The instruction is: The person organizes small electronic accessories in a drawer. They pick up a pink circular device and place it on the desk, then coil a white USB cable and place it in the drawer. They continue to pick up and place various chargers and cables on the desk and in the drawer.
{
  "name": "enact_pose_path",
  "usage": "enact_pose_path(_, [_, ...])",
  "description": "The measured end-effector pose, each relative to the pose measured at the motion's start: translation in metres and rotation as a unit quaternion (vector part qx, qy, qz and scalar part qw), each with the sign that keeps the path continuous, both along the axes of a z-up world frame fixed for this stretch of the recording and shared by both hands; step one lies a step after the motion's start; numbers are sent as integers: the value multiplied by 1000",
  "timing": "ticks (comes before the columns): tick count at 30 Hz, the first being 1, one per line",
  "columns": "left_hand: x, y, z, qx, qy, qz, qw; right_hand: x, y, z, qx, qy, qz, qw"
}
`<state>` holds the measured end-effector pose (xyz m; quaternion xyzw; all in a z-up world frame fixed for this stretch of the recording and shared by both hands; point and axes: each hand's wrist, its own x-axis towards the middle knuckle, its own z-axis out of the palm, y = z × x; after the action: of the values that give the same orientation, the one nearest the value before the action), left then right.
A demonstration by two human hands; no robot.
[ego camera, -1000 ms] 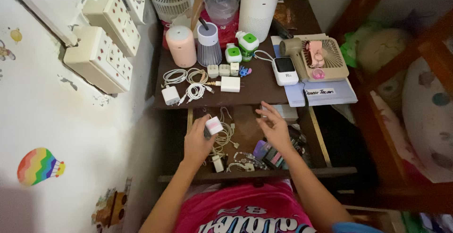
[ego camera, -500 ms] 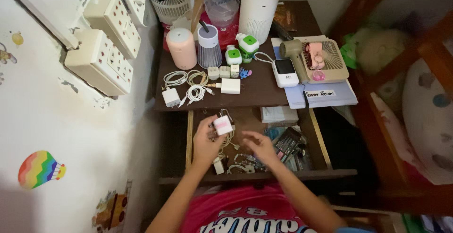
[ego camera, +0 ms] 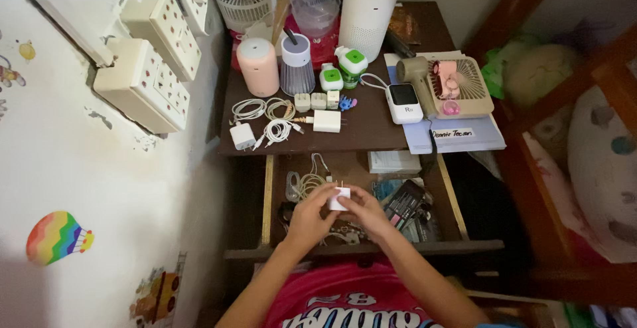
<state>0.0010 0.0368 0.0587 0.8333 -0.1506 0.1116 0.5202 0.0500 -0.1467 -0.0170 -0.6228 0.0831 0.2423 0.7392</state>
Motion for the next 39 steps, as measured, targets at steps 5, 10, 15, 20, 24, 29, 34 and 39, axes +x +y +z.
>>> enact_pose_path(5, [-5, -1, -4, -17, 90, -1, 996, -2, -2, -5, -5, 20, -10, 1000])
enact_pose_path(10, [-5, -4, -18, -22, 40, 2, 999, -2, -4, -11, 3, 25, -25, 999])
enact_pose_path(15, [-5, -9, -32, -30, 80, -7, 996, 2, -5, -13, -30, 28, -71, 997])
enact_pose_path(20, [13, -9, -31, 54, 33, 21, 998, -3, -12, -19, 0, 1, -116, 993])
enact_pose_path(24, [51, 40, -1, 207, -167, 174, 948, -16, -29, -17, -86, -81, -105, 987])
enact_pose_path(29, [102, 80, 30, 368, -164, 282, 871, -32, -46, -21, -93, -194, -104, 971])
enact_pose_path(34, [118, 95, 30, 414, -75, 246, 873, -37, -51, -23, -80, -199, -111, 970])
enact_pose_path(39, [122, 110, 30, 261, -78, 244, 931, -35, -45, -28, -59, -193, -99, 974])
